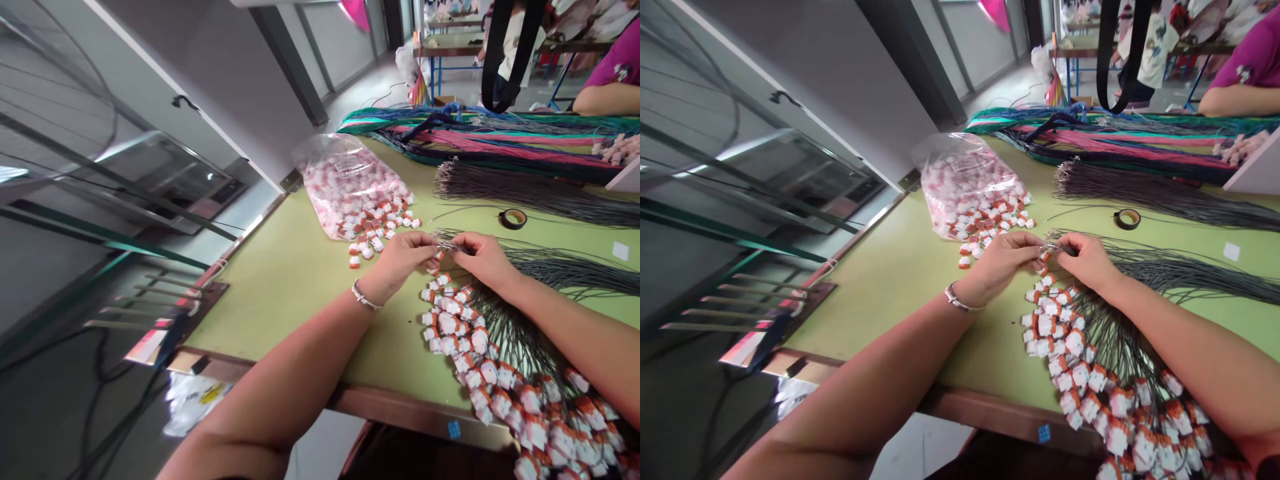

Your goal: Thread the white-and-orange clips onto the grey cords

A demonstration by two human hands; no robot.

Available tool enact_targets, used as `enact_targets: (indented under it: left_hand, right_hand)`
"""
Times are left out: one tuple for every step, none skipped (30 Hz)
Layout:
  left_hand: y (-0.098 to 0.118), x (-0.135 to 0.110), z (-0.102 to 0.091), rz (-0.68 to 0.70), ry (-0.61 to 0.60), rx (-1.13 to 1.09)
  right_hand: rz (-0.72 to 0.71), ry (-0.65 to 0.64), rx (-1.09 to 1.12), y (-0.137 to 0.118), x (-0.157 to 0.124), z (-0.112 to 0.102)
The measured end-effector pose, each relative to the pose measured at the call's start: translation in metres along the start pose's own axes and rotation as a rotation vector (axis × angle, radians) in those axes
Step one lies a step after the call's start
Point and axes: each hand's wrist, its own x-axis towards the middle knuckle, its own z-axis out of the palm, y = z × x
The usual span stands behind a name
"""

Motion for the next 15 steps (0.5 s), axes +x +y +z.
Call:
enact_targets:
  left_hand:
    - [-0.0007, -0.0001, -0.0007, -0.011, -0.001, -0.023]
    - [-0.0013, -0.0004, -0.0015, -0.020, -0.003, -0.040]
    - [-0.0020, -0.0009, -0.0022, -0.029, -0.007, -0.054]
    - [-0.0024, -0.0014, -0.0030, -0.033, -0.010, -0.065]
    - [-0.0028, -0.0019, -0.0038, -0.034, -0.012, -0.076]
    - [-0.0028, -0.0023, -0.0044, -0.031, -0.012, -0.086]
    - [-0.0028, -0.0025, -0.0050, -0.026, -0.011, -0.094]
    - [-0.0026, -0.0026, -0.0053, -0.022, -0.008, -0.101]
    - [-0.0024, -0.0025, -0.0055, -0.022, -0.005, -0.106]
    - [-0.0023, -0.0021, -0.0054, -0.027, -0.006, -0.109]
    - [-0.0024, -0.0017, -0.0051, -0.034, -0.009, -0.110]
    - [-0.0028, -0.0011, -0.0047, -0.041, -0.010, -0.108]
    - [-0.0033, -0.0005, -0.0042, -0.042, -0.010, -0.103]
    - [-0.0041, 0.0000, -0.0037, -0.037, -0.006, -0.097]
    - [-0.0049, 0.0005, -0.0032, -0.030, -0.003, -0.091]
  right_hand:
    - [0.004, -0.004, 0.002, 0.0003, 0.0002, -0.0002]
    - [0.009, -0.007, 0.006, 0.0007, 0.0005, -0.0004]
    - [0.016, -0.008, 0.011, 0.0013, 0.0008, -0.0006]
    - [0.023, -0.009, 0.018, 0.0019, 0.0011, -0.0007]
    - [0.028, -0.012, 0.024, 0.0025, 0.0013, -0.0007]
    - [0.030, -0.014, 0.027, 0.0030, 0.0014, -0.0006]
    - [0.028, -0.013, 0.025, 0.0034, 0.0015, -0.0005]
    - [0.023, -0.011, 0.020, 0.0037, 0.0014, -0.0003]
    - [0.014, -0.009, 0.012, 0.0037, 0.0012, 0.0000]
    - [0.004, -0.007, 0.002, 0.0036, 0.0010, 0.0001]
    - [-0.004, -0.005, -0.004, 0.0032, 0.0008, 0.0002]
    - [-0.009, -0.006, -0.006, 0.0027, 0.0006, 0.0002]
    - [-0.007, -0.008, -0.001, 0.0021, 0.0005, 0.0000]
    - [0.003, -0.012, 0.010, 0.0015, 0.0004, -0.0002]
    - [0.019, -0.014, 0.027, 0.0010, 0.0005, -0.0005]
